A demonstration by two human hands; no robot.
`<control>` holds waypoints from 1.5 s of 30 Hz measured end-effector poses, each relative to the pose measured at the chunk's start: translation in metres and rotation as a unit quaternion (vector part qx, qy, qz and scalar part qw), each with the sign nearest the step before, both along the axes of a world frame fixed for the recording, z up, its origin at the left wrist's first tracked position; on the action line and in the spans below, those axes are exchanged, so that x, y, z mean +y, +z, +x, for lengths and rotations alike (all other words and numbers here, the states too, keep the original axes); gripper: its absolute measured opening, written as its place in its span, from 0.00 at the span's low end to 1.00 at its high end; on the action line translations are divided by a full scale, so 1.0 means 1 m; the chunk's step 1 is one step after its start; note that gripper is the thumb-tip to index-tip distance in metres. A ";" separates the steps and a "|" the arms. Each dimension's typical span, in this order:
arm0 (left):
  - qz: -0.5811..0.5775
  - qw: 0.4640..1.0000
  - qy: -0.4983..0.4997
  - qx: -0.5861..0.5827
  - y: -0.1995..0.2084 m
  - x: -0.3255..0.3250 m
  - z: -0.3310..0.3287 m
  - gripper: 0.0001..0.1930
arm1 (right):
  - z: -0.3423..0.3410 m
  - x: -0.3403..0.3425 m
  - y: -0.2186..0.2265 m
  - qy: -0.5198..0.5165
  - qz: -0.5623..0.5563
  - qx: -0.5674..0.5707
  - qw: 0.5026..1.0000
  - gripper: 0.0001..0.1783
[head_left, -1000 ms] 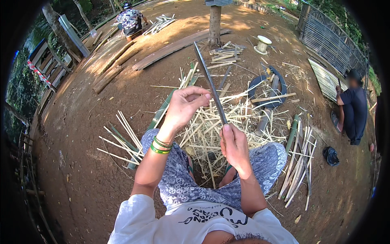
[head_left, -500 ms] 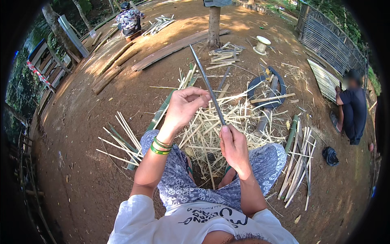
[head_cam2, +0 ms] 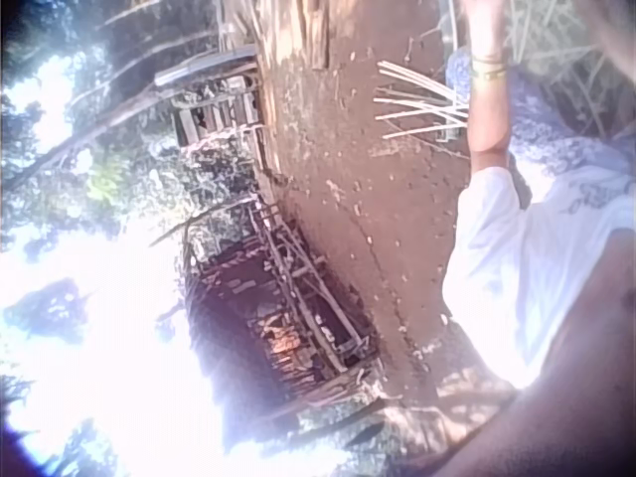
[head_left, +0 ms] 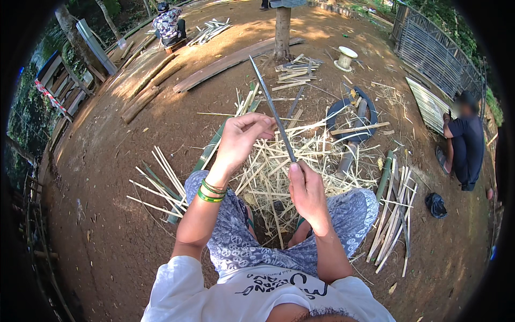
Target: The person sits on the ground and uses a large knife to split bamboo stalks into thin strips. They repeatedly pick up bamboo pieces, position them against a wooden block, and strike them with the knife to separate the fibers. The resulting strips are gathered into a pile on the ground.
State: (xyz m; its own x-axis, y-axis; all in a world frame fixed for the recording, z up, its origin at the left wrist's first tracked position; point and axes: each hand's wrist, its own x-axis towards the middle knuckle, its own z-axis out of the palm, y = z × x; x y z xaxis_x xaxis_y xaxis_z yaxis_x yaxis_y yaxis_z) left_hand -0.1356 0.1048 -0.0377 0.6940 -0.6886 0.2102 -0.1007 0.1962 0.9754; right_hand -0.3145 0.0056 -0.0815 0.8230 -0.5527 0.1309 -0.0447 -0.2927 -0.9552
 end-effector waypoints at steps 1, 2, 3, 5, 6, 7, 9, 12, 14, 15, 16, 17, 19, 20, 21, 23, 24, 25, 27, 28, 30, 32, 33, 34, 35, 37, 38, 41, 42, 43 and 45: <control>-0.010 1.000 -0.003 0.021 -0.001 0.000 0.000 0.08 | 0.000 -0.001 -0.001 0.005 0.005 -0.003 1.000 0.25; -0.002 1.000 0.000 0.011 -0.001 0.000 0.000 0.09 | -0.001 -0.001 -0.002 0.010 0.010 -0.006 1.000 0.25; 0.006 1.000 0.004 0.001 -0.002 0.000 -0.001 0.09 | -0.001 -0.002 -0.002 0.015 0.015 -0.009 1.000 0.25; 0.011 1.000 0.007 -0.013 -0.005 0.002 -0.001 0.09 | -0.004 0.000 0.004 0.029 0.057 0.007 0.998 0.25; 0.009 1.000 0.006 -0.015 -0.006 0.002 -0.002 0.09 | -0.005 0.000 0.006 0.036 0.078 0.015 0.996 0.25; 0.006 1.000 0.006 -0.020 -0.006 0.003 -0.002 0.09 | -0.005 0.001 0.005 0.037 0.076 0.012 0.996 0.25; 0.006 1.000 0.009 -0.018 -0.005 0.005 -0.005 0.09 | -0.005 0.001 0.003 0.039 0.072 0.007 0.997 0.25; 0.003 1.000 0.006 -0.020 -0.005 0.005 -0.004 0.09 | -0.004 0.003 0.006 0.020 0.020 0.019 0.999 0.23; -0.001 1.000 0.002 -0.017 -0.006 0.005 -0.003 0.09 | -0.005 0.006 0.009 0.004 -0.036 0.014 0.999 0.23; -0.002 1.000 0.001 -0.016 -0.007 0.005 -0.003 0.09 | -0.005 0.006 0.010 -0.004 -0.065 0.012 0.998 0.22; -0.003 1.000 0.001 -0.014 -0.007 0.004 -0.003 0.09 | -0.005 0.006 0.010 -0.005 -0.057 0.008 0.998 0.22; -0.005 1.000 0.001 -0.011 -0.007 0.004 -0.003 0.08 | -0.005 0.006 0.008 -0.005 -0.050 0.005 0.999 0.22; -0.010 1.000 0.003 -0.005 -0.008 0.004 -0.004 0.08 | -0.005 0.006 0.004 -0.003 -0.033 -0.003 0.999 0.21; -0.004 0.998 0.047 -0.038 -0.007 0.005 -0.004 0.08 | -0.005 0.006 0.002 0.001 -0.023 -0.007 1.000 0.21; 0.001 0.993 0.090 -0.072 -0.003 0.008 -0.004 0.08 | -0.005 0.006 0.001 0.004 -0.014 -0.012 1.000 0.21; 0.015 0.956 0.213 -0.200 0.016 0.015 -0.012 0.07 | -0.005 0.007 0.001 0.005 -0.021 -0.005 1.000 0.21; -0.049 0.911 0.236 -0.334 0.033 0.019 -0.015 0.07 | -0.005 0.008 0.001 0.006 -0.025 -0.001 1.000 0.21; -0.094 0.858 0.259 -0.433 0.059 0.015 -0.023 0.06 | -0.006 0.004 -0.002 -0.007 -0.031 0.000 0.999 0.21; -0.129 0.730 0.244 -0.625 0.115 0.021 -0.038 0.11 | -0.005 0.007 -0.002 -0.009 -0.036 -0.007 0.999 0.21; -0.139 0.675 0.223 -0.690 0.142 0.020 -0.045 0.14 | -0.005 0.006 -0.003 -0.011 -0.034 -0.006 0.999 0.20; -0.131 0.598 0.194 -0.767 0.175 0.018 -0.058 0.19 | -0.003 0.008 -0.005 -0.007 -0.026 -0.008 1.000 0.20; -0.113 0.582 0.177 -0.786 0.179 -0.009 -0.065 0.21 | -0.009 0.005 -0.003 -0.056 -0.107 -0.058 0.991 0.20; -0.078 0.569 0.180 -0.798 0.174 -0.017 -0.062 0.22 | -0.003 0.008 0.000 -0.046 -0.112 -0.062 0.991 0.20; -0.042 0.557 0.182 -0.809 0.167 -0.024 -0.055 0.23 | 0.005 0.011 0.002 -0.036 -0.116 -0.066 0.990 0.20; -0.020 0.558 0.180 -0.810 0.150 -0.035 -0.041 0.24 | 0.010 0.007 0.004 -0.026 -0.098 -0.023 0.995 0.21; 0.122 0.618 0.098 -0.770 0.061 -0.058 0.027 0.25 | 0.009 0.014 0.012 0.016 -0.053 0.053 0.997 0.22; 0.097 0.615 0.098 -0.777 0.073 -0.063 0.019 0.25 | 0.018 0.009 0.000 -0.011 -0.085 0.030 0.996 0.23; 0.008 0.589 0.120 -0.799 0.134 -0.059 -0.003 0.26 | 0.014 0.000 -0.009 -0.036 -0.085 0.014 0.996 0.24; -0.036 0.571 0.131 -0.810 0.162 -0.060 -0.005 0.27 | 0.015 -0.001 -0.009 -0.038 -0.068 0.017 0.997 0.24; -0.054 0.572 0.134 -0.807 0.172 -0.058 -0.006 0.27 | 0.016 -0.003 -0.006 -0.033 -0.070 0.029 0.997 0.24; -0.061 0.604 0.121 -0.785 0.177 -0.048 -0.007 0.26 | 0.016 -0.006 -0.003 -0.026 -0.076 0.053 0.995 0.24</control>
State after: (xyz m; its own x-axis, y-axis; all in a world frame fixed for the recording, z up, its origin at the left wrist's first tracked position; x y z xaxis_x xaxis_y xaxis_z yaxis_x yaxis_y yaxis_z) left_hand -0.1423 0.0564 0.1391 -0.3500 -0.5199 0.7792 -0.9232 0.0508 -0.3808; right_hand -0.2989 -0.0002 -0.0842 0.8076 -0.5754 0.1294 -0.1623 -0.4277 -0.8892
